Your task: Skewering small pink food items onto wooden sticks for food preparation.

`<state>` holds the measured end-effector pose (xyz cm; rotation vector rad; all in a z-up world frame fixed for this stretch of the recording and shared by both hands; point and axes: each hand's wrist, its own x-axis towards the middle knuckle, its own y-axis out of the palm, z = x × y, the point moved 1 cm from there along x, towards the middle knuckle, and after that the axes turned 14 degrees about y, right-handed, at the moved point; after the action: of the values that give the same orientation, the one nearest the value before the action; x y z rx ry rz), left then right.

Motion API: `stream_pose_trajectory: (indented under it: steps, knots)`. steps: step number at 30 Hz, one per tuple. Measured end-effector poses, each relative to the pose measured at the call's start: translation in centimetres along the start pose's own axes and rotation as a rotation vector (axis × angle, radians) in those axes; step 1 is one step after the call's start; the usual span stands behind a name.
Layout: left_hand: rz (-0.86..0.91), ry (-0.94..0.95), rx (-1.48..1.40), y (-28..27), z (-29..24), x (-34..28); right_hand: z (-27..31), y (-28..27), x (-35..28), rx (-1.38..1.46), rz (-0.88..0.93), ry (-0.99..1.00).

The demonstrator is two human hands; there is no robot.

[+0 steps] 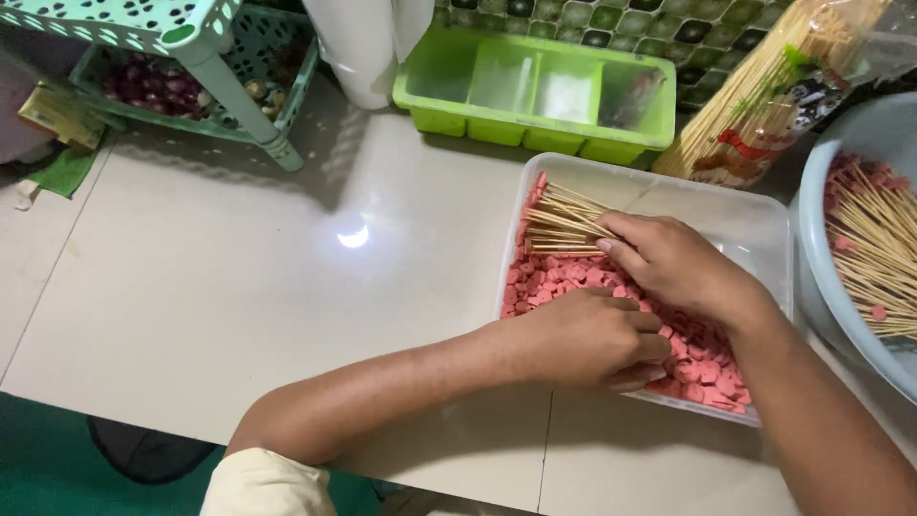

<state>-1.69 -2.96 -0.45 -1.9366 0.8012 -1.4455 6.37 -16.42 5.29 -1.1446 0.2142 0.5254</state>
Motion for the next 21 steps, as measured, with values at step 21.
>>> stream_pose_trajectory:
  steps: [21]
  knots:
    - [0.123,-0.054,-0.132,-1.4,0.1,0.6,-1.6,2.2,2.3,0.002,-0.028,-0.092]
